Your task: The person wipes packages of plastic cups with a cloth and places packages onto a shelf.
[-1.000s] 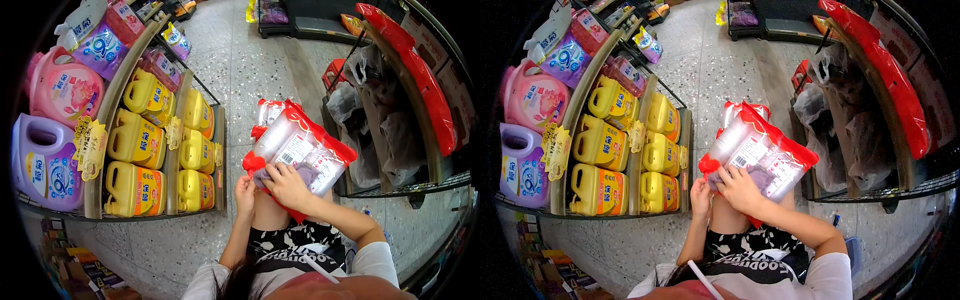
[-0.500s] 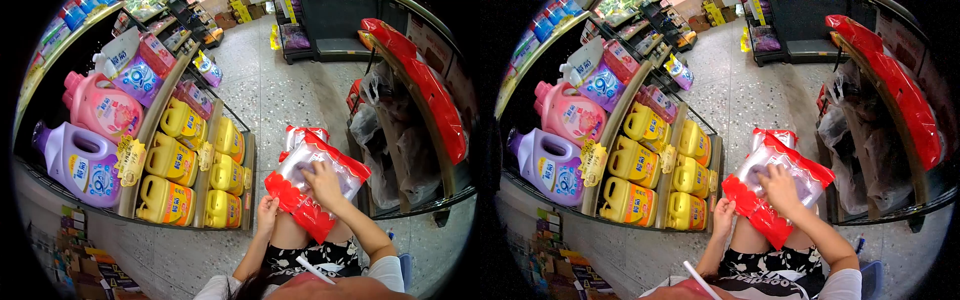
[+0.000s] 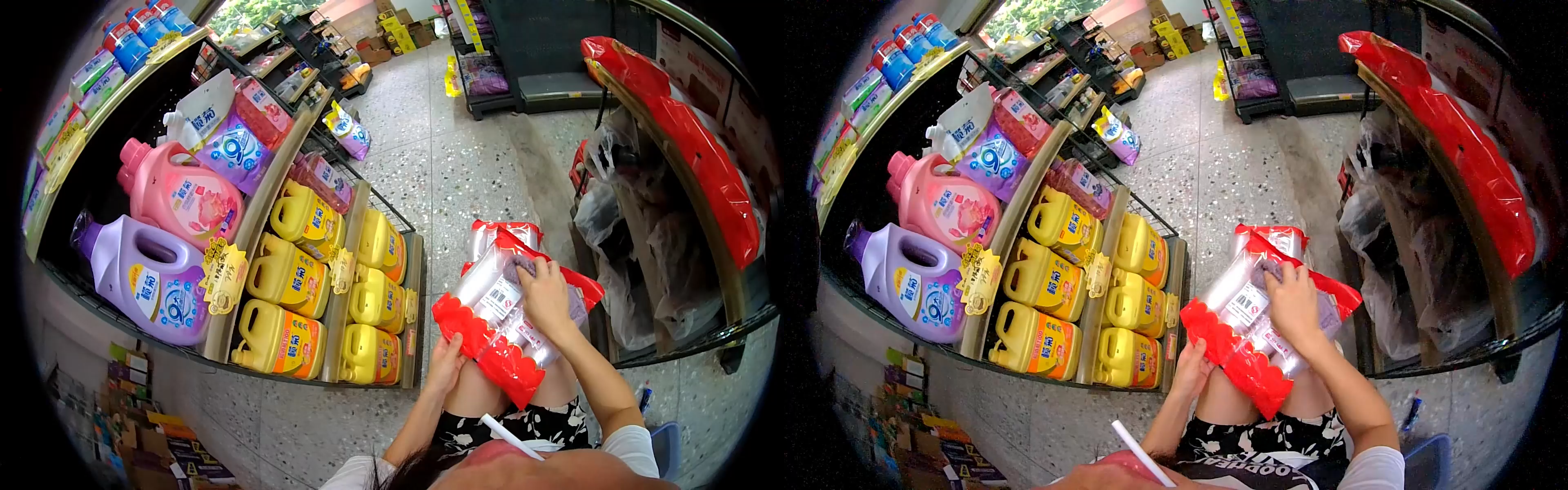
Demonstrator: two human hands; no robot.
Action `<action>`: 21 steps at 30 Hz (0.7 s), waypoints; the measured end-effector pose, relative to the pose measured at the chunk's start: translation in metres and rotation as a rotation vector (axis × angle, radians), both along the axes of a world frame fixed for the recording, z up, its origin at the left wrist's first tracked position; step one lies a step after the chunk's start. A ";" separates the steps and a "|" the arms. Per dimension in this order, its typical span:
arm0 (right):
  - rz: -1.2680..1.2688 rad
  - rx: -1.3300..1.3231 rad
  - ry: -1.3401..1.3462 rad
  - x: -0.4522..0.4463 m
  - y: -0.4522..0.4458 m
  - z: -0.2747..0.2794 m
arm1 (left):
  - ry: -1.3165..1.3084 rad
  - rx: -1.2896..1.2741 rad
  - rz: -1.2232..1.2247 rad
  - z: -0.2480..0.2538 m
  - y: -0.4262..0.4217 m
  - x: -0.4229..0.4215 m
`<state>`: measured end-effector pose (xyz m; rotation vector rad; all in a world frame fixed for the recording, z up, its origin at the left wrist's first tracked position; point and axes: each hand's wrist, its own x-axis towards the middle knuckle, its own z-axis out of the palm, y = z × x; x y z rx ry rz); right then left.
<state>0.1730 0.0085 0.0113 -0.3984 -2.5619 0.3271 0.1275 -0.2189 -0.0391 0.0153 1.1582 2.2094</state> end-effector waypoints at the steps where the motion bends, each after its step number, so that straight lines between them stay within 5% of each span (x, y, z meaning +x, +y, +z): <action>1: 0.019 -0.009 0.005 0.003 -0.006 0.002 | 0.016 -0.015 -0.007 0.005 0.002 0.002; 6: 0.193 -0.018 -0.003 0.019 -0.048 0.010 | 0.239 -0.178 -0.014 0.000 0.019 -0.002; 10: 0.320 -0.045 0.002 0.025 -0.065 0.010 | 0.143 -0.227 -0.036 -0.014 0.017 -0.008; 21: 0.435 -0.131 -0.032 0.015 -0.065 0.038 | 0.173 -0.086 -0.021 0.008 0.009 -0.011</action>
